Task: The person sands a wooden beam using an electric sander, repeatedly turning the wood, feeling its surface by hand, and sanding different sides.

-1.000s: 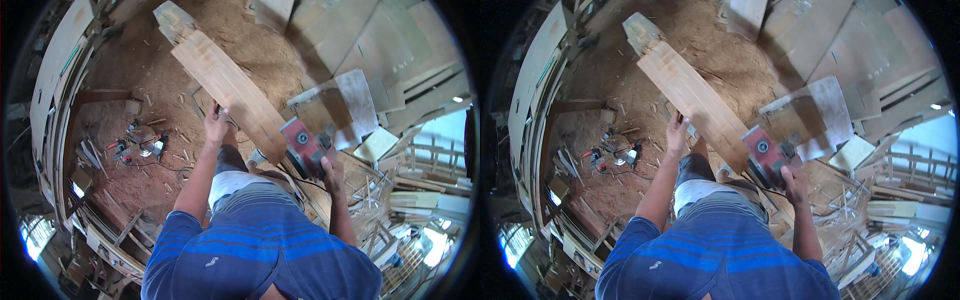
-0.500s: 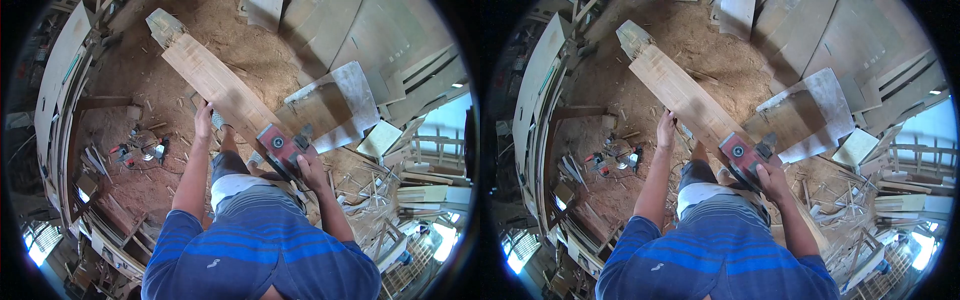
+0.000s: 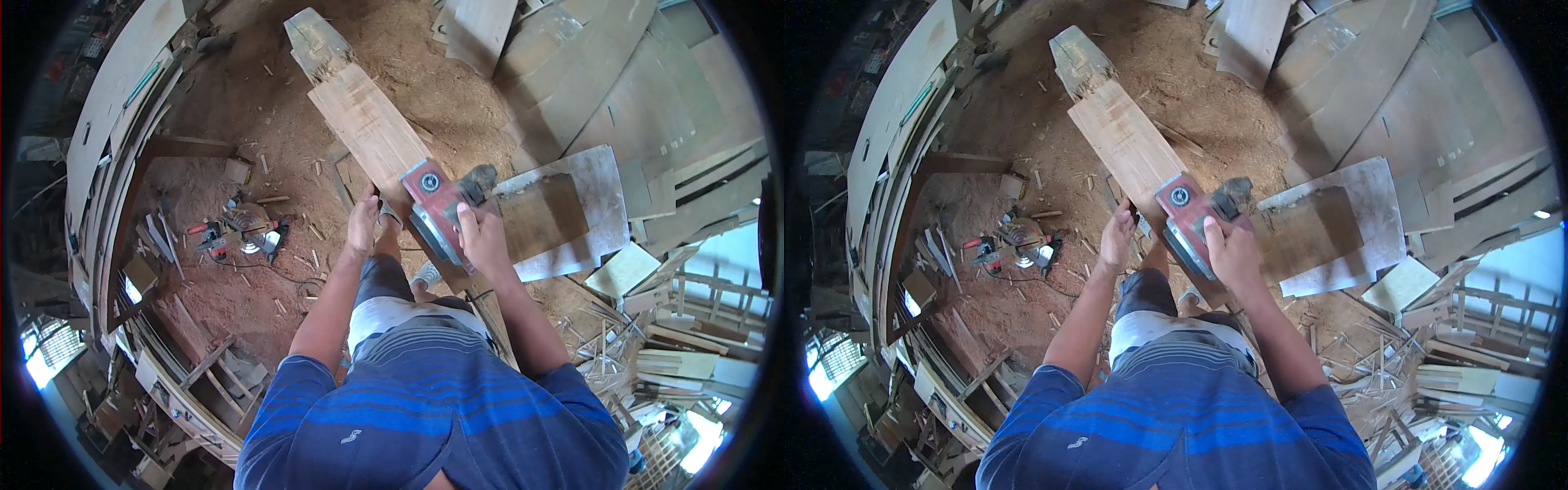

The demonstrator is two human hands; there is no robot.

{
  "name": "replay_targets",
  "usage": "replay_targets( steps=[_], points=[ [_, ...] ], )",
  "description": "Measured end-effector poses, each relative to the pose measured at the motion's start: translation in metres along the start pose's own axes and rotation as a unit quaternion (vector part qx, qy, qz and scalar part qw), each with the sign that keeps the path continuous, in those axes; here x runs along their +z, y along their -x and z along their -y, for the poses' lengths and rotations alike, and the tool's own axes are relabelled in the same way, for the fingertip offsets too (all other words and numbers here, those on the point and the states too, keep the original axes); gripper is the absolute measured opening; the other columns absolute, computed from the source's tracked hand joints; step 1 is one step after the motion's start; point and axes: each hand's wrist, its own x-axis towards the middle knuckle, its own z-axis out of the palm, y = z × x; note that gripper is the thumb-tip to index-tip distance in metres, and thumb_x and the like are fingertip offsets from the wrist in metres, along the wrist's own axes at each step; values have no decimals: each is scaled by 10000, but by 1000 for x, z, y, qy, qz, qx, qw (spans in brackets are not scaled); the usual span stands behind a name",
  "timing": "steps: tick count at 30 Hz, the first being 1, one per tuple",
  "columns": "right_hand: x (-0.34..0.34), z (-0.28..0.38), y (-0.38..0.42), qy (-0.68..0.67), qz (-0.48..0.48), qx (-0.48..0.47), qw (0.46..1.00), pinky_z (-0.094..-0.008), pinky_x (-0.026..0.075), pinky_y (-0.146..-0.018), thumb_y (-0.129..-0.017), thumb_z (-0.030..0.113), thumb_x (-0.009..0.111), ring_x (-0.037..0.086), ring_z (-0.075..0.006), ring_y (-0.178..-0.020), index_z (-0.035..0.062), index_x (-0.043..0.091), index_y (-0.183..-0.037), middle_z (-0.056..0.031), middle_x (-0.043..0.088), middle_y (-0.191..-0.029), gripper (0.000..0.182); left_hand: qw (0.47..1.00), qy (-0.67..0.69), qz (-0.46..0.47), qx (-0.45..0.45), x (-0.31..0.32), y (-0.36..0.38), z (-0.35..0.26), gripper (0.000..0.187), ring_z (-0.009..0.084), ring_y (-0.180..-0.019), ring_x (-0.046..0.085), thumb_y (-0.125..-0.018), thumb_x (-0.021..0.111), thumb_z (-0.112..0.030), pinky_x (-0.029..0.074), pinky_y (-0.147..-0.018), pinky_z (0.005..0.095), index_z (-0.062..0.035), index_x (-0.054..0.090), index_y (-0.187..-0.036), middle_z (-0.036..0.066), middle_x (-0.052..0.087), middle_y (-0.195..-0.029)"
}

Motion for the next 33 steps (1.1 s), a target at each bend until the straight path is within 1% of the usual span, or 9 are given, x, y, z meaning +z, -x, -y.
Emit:
replay_targets(
  steps=[4, 9, 15, 18, 21, 25, 26, 30, 33],
  points=[
    [21, 39, -52, -3, 11, -7, 1000, -534, 519, -721, -1095, 448, 538, 710, -471, -755, -23, 775, -946, -276, 703, -758, 548, 1000, -9, -4, -22, -7, 0, -1, 715, 294, -1619, 359, -1081, 413, -217, 254, -1337, 419, 38, 234, -1725, 178, 371, -1751],
    [57, 70, -116, -53, 9, -52, 997, -324, 397, -439, -1121, 470, 558, 536, -122, -437, 18, 675, -765, -11, 567, -551, 587, 999, -25, 24, -6, -12, -2, -7, 751, 274, -1674, 222, -1060, 474, -230, 203, -1334, 416, -9, 250, -1741, 145, 273, -1810],
    [83, 119, -167, -6, 10, -39, 999, -523, 535, -760, -1095, 496, 497, 731, -459, -768, -29, 786, -883, -269, 731, -769, 636, 999, -13, 28, -21, -3, 3, -26, 745, 253, -1666, 246, -1036, 457, -159, 208, -1327, 373, 41, 253, -1725, 154, 294, -1800],
    [88, 144, -179, 6, 9, -34, 999, -514, 556, -795, -1094, 502, 494, 750, -467, -822, -15, 804, -903, -282, 741, -800, 632, 999, -23, 43, -4, -8, -1, -24, 744, 256, -1670, 239, -1032, 450, -132, 199, -1330, 364, 67, 240, -1717, 180, 279, -1801],
    [109, 144, -212, -12, -16, -96, 995, -402, 495, -529, -1089, 537, 525, 636, -210, -477, -7, 751, -785, -71, 606, -520, 663, 1000, -13, 28, 3, -4, 2, -24, 747, 257, -1678, 220, -1028, 446, -116, 196, -1333, 371, 77, 228, -1715, 198, 265, -1803],
    [123, 176, -237, 5, -24, -95, 995, -408, 525, -573, -1090, 534, 507, 674, -236, -513, -11, 770, -810, -79, 631, -548, 667, 1000, -19, 21, 2, -3, 0, -24, 749, 261, -1684, 203, -1021, 441, -99, 181, -1341, 386, 76, 224, -1716, 197, 259, -1805],
    [122, 189, -238, 12, 6, -55, 998, -542, 570, -883, -1086, 532, 472, 746, -520, -928, -4, 820, -938, -324, 751, -898, 656, 1000, -22, 18, -6, -1, 1, -27, 748, 260, -1684, 202, -1021, 441, -97, 179, -1342, 389, 75, 225, -1716, 196, 261, -1805],
    [141, 202, -269, 12, -3, -78, 997, -563, 564, -910, -1089, 549, 468, 745, -524, -958, -18, 811, -904, -322, 750, -874, 688, 999, -30, 30, -17, -10, -1, -27, 743, 257, -1682, 207, -1028, 447, -93, 187, -1339, 394, 69, 225, -1718, 184, 270, -1803],
    [152, 202, -288, 0, -11, -104, 995, -438, 535, -633, -1095, 574, 488, 677, -310, -629, -11, 758, -803, -153, 663, -657, 708, 996, -65, 55, -2, -15, -5, -21, 741, 254, -1680, 213, -1037, 455, -112, 206, -1330, 395, 65, 227, -1720, 174, 270, -1806]
  ],
)
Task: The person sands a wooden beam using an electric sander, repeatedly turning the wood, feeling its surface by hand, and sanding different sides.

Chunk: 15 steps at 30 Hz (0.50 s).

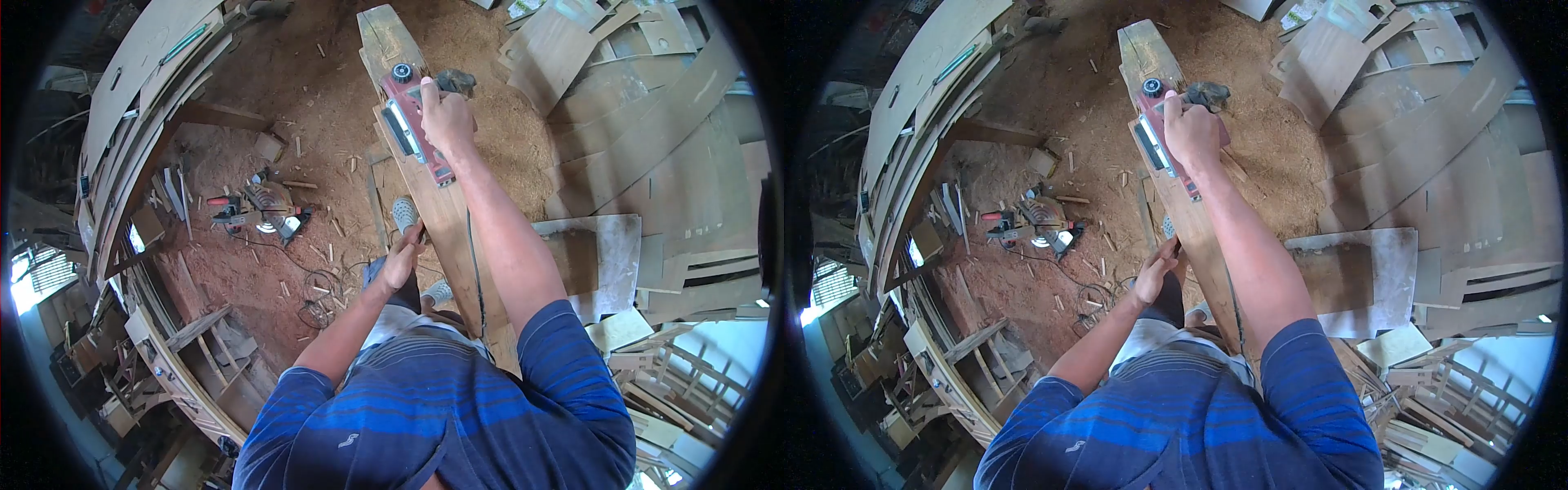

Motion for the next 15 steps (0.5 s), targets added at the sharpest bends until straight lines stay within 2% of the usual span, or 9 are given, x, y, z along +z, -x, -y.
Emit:
replay_targets(
  steps=[1, 3, 6, 9, 12, 15],
  points=[
    [0, 3, -1, -3, 1, 0, 1000, -437, 535, -631, -1096, 578, 489, 677, -310, -628, -16, 756, -799, -156, 662, -656, 716, 1000, 19, -1, 1, -2, -1, 4, 740, 254, -1681, 210, -1039, 454, -113, 207, -1329, 389, 64, 226, -1720, 172, 267, -1807],
    [0, 9, -3, -7, 13, 22, 1000, -558, 567, -900, -1094, 575, 472, 744, -526, -949, -48, 800, -884, -341, 743, -871, 735, 998, 57, -2, 5, -5, -1, 14, 738, 255, -1683, 204, -1043, 453, -117, 210, -1326, 379, 62, 225, -1721, 169, 260, -1810],
    [11, 2, -18, -35, -12, -31, 999, -362, 503, -469, -1109, 574, 517, 623, -177, -454, 14, 686, -702, -50, 617, -553, 712, 996, 89, 7, 9, -9, -5, 24, 736, 256, -1689, 192, -1048, 440, -113, 203, -1329, 367, 57, 210, -1727, 162, 253, -1814],
    [19, 1, -30, -34, -18, -43, 998, -361, 500, -465, -1111, 575, 518, 625, -176, -456, 18, 676, -687, -52, 623, -557, 718, 999, 36, 22, 15, -9, -6, 17, 744, 255, -1692, 181, -1043, 442, -103, 198, -1330, 357, 65, 198, -1725, 167, 251, -1814],
    [29, 4, -46, -34, -25, -51, 998, -360, 503, -467, -1109, 583, 527, 633, -175, -462, 22, 673, -675, -57, 631, -561, 724, 999, 38, -7, -19, 1, 1, 0, 752, 256, -1685, 199, -1028, 450, -86, 200, -1329, 356, 84, 202, -1717, 174, 257, -1809],
    [45, 1, -67, -31, -42, -64, 997, -357, 513, -480, -1093, 608, 556, 643, -175, -471, 26, 677, -669, -60, 640, -568, 729, 998, 64, 13, 27, 6, -1, -6, 768, 259, -1671, 239, -1013, 487, -74, 204, -1327, 352, 105, 208, -1706, 178, 273, -1798]
  ],
)
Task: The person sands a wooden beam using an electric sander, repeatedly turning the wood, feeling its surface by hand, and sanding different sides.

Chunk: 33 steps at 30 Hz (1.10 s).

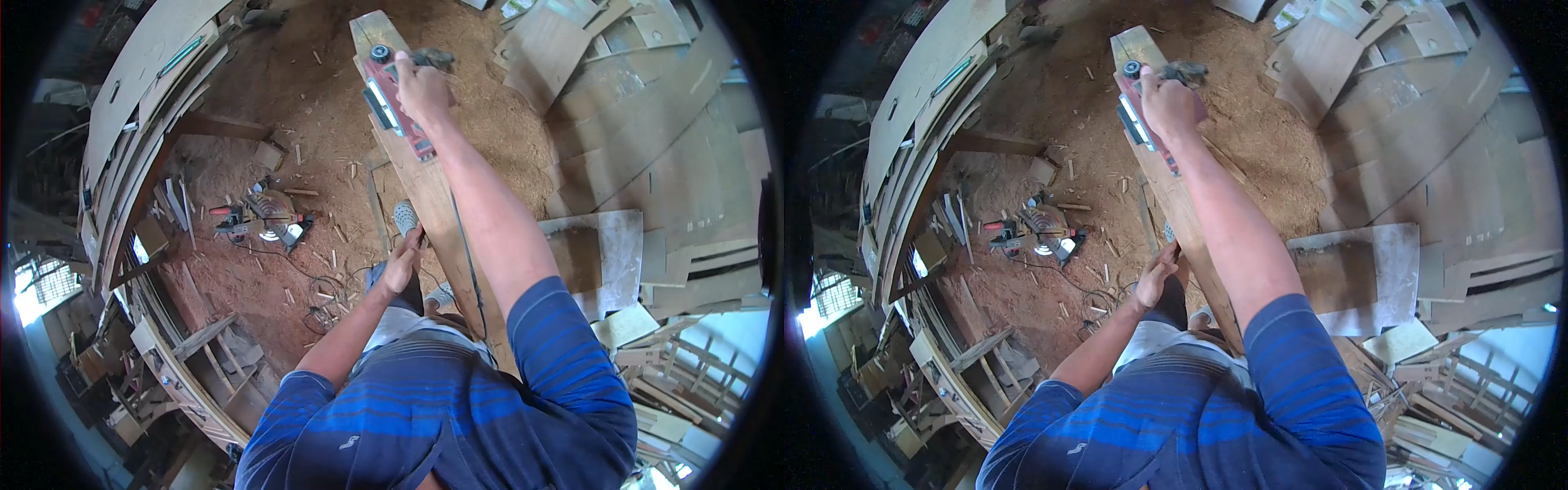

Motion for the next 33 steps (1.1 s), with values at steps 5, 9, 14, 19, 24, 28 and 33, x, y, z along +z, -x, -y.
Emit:
replay_targets(
  steps=[5, 9, 14, 19, 24, 28, 33],
  points=[
    [-53, 22, 58, -94, 2, -80, 992, -336, 535, -553, -1006, 609, 714, 674, -134, -585, 16, 757, -815, -37, 673, -638, 625, 998, -51, -35, -4, 12, 0, -1, 873, 309, -1656, 277, -1002, 625, -135, 198, -1345, 404, 116, 170, -1704, 231, 307, -1765],
    [-152, 13, 183, -201, -1, -56, 978, -354, 598, -747, -931, 403, 842, 761, -189, -813, -21, 788, -1109, -72, 798, -893, 463, 755, -592, -130, 250, 34, 2, -15, 956, 421, -1666, 219, -996, 714, -246, 156, -1368, 517, 112, 173, -1698, 322, 268, -1748],
    [-301, -18, 342, 8, -27, 27, 999, -323, 584, -741, -911, 260, 866, 733, -137, -786, -15, 796, -1075, -68, 784, -851, 328, 600, -764, 22, 234, 60, -22, -17, 979, 404, -1700, 65, -1041, 532, -557, 26, -1383, 549, 72, 197, -1712, 270, 159, -1806],
    [-390, -80, 495, 59, -43, 192, 979, -362, 589, -729, -871, 309, 884, 747, -180, -755, 3, 805, -1074, -111, 790, -831, 375, 478, -860, 54, 170, 88, -65, -4, 966, 325, -1712, 39, -1077, 389, -675, -23, -1385, 513, -37, 139, -1758, 169, 106, -1845],
    [-420, -100, 582, 119, -21, 219, 968, -412, 588, -750, -846, 372, 869, 766, -309, -781, 47, 817, -1060, -169, 786, -873, 393, 561, -805, -111, 157, 81, -85, -22, 983, 343, -1708, 50, -1082, 450, -654, 16, -1386, 522, 3, 141, -1744, 218, 93, -1833],
    [-427, -94, 593, 134, 32, 217, 966, -466, 579, -774, -858, 408, 836, 745, -413, -829, 46, 799, -1078, -228, 760, -903, 425, 662, -660, -298, 193, 31, -89, 8, 950, 377, -1667, 206, -1046, 677, -441, 170, -1365, 470, 59, 210, -1705, 272, 242, -1769],
    [-410, -122, 578, 125, 83, 177, 973, -491, 580, -804, -864, 385, 808, 750, -431, -893, 44, 782, -1095, -229, 766, -928, 413, 889, -398, -174, 143, -2, -77, 2, 712, 359, -1475, 541, -1012, 740, -166, 426, -1219, 424, 36, 408, -1609, 253, 565, -1562]
  ],
)
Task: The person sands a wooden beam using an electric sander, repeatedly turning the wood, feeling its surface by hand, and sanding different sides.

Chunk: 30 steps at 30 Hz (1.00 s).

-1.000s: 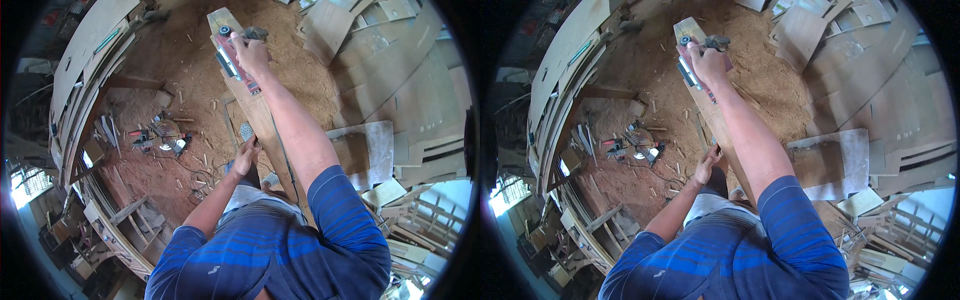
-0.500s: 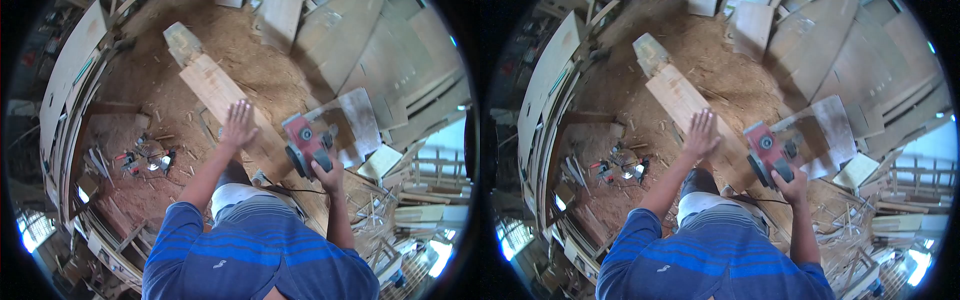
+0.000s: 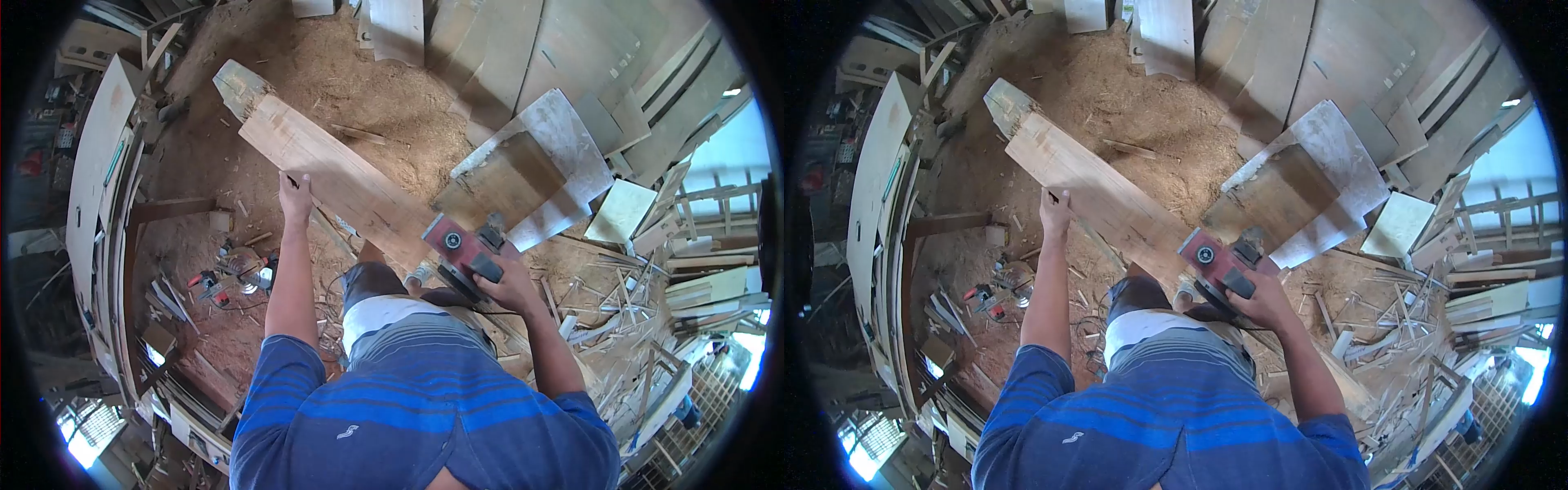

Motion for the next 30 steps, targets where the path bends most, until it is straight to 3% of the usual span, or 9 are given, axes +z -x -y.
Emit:
replay_targets(
  steps=[2, 5, 8, 16, 30],
  points=[
    [2, 5, -15, -3, 25, 6, 1000, -497, 581, -819, -864, 383, 794, 752, -435, -920, 44, 779, -1100, -235, 771, -953, 413, 995, 102, 16, -10, 1, 9, -13, 600, 323, -1384, 632, -1013, 721, -97, 486, -1153, 411, 13, 485, -1554, 226, 653, -1473],
    [8, 21, -46, 1, 56, 27, 998, -504, 582, -838, -861, 391, 775, 754, -438, -942, 45, 781, -1100, -243, 776, -978, 420, 997, 77, 15, -22, -1, 8, -16, 518, 265, -1352, 644, -1014, 695, -12, 492, -1136, 383, -8, 521, -1502, 191, 670, -1450],
    [20, 36, -71, 15, 59, 26, 998, -510, 582, -851, -858, 403, 760, 757, -441, -938, 42, 787, -1089, -252, 776, -974, 429, 999, 20, 30, 17, -2, -1, 6, 564, 188, -1305, 627, -1055, 640, 1, 518, -1054, 331, -37, 451, -1585, 91, 646, -1459],
    [34, 88, -117, -12, 50, 16, 999, -513, 581, -859, -868, 388, 748, 761, -455, -934, 7, 782, -1094, -280, 766, -929, 444, 997, 60, 37, 18, -5, 12, -22, 703, 259, -1497, 513, -1062, 651, -16, 430, -1238, 402, 4, 312, -1677, 188, 531, -1603],
    [69, 194, -244, -24, 22, -100, 994, -506, 595, -851, -889, 294, 775, 753, -471, -952, 25, 791, -1139, -283, 770, -956, 368, 995, 81, 58, -15, -12, 13, -19, 868, 318, -1521, 494, -1040, 672, -27, 423, -1242, 406, 106, 124, -1700, 290, 463, -1644]
  ],
)
